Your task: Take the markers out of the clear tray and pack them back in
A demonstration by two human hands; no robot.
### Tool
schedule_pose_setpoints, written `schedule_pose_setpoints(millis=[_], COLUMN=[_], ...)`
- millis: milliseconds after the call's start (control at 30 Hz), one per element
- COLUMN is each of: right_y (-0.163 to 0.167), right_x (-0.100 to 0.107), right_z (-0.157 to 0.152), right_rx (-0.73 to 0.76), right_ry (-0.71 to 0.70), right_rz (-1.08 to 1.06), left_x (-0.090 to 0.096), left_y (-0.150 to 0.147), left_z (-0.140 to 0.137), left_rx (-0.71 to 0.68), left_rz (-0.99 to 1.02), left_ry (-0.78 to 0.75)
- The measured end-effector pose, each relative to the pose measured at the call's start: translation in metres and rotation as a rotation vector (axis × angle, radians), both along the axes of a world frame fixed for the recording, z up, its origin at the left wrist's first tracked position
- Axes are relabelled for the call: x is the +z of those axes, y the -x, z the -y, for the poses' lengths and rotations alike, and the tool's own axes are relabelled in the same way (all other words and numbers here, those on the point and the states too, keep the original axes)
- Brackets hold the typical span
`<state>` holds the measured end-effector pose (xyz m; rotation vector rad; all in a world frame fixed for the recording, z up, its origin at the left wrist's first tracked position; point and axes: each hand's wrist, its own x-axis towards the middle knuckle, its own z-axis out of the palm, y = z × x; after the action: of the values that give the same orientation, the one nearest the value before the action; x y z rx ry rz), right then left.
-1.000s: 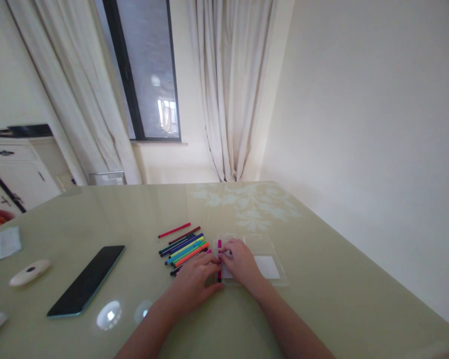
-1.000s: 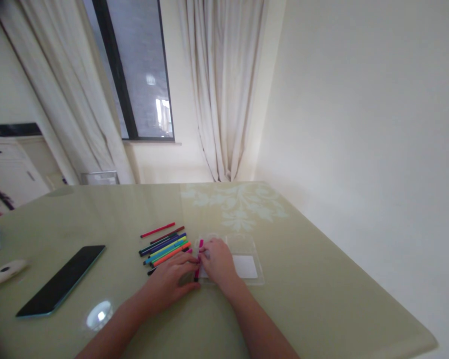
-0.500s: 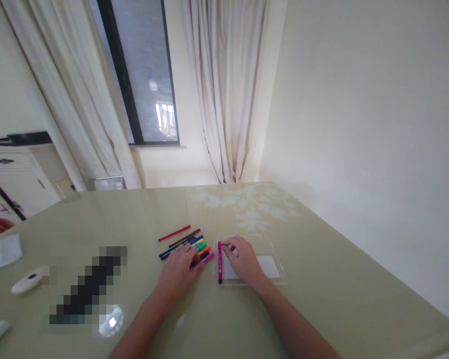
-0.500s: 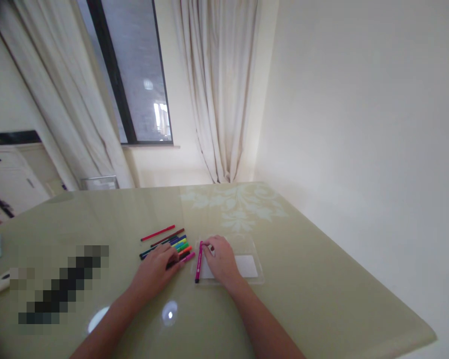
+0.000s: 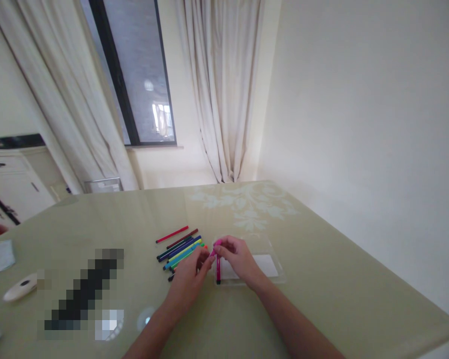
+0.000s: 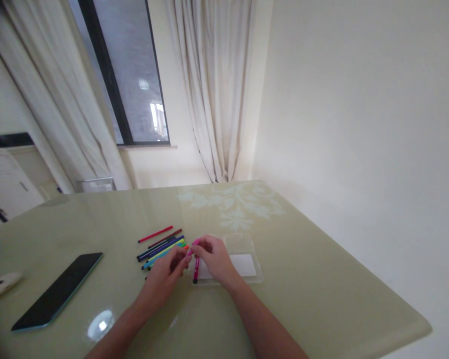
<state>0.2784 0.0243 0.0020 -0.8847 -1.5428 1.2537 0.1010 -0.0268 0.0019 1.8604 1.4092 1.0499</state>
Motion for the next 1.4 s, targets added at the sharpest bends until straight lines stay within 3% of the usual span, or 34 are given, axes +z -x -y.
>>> schedule_pose_setpoints(millis=[167, 300, 533, 667, 800, 933, 1200, 1400], right_y=[-0.006, -0.006, -0.011, -0.023, -0.022, -0.015, -0.010, -0.007], right_x=[0.005, 0.003, 0.004, -0.001, -0.012, -0.019, -0.017, -0.009], right_z=[-0.004, -0.004, -0.010, -0.018, -0.019, -0.016, -0.009, -0.004], right_rx=[-0.131, -0.150, -0.209, -0.207, -0.181, -0.205, -0.249, -0.243], right_ry=[0.118, 0.189, 0.157, 0.128, 0.025, -0.131, -0.252, -0.289], right_rz=[-0.170, -0.254, -0.192, -0.040, 0.194, 0.348, 0.606, 0.852], left_x=[-0.001, -0.001, -0.005, -0.021, -0.030, -0.027, -0.024, -0.018], left_y=[-0.001, -0.002, -0.004, -0.001, -0.002, -0.004, -0.004, -0.007], left_z=[0.001, 0.001, 0.005, 0.006, 0.006, 0.006, 0.007, 0.008], left_rx=[0.048, 0.085, -0.008, -0.099, -0.133, -0.150, -0.175, -0.196], left_rz=[0.023, 0.020, -0.123, -0.316, -0.373, -0.426, -0.534, -0.582], left_ry=[-0.071, -0.117, -0.140, -0.224, -0.201, -0.220, -0.351, -0.355])
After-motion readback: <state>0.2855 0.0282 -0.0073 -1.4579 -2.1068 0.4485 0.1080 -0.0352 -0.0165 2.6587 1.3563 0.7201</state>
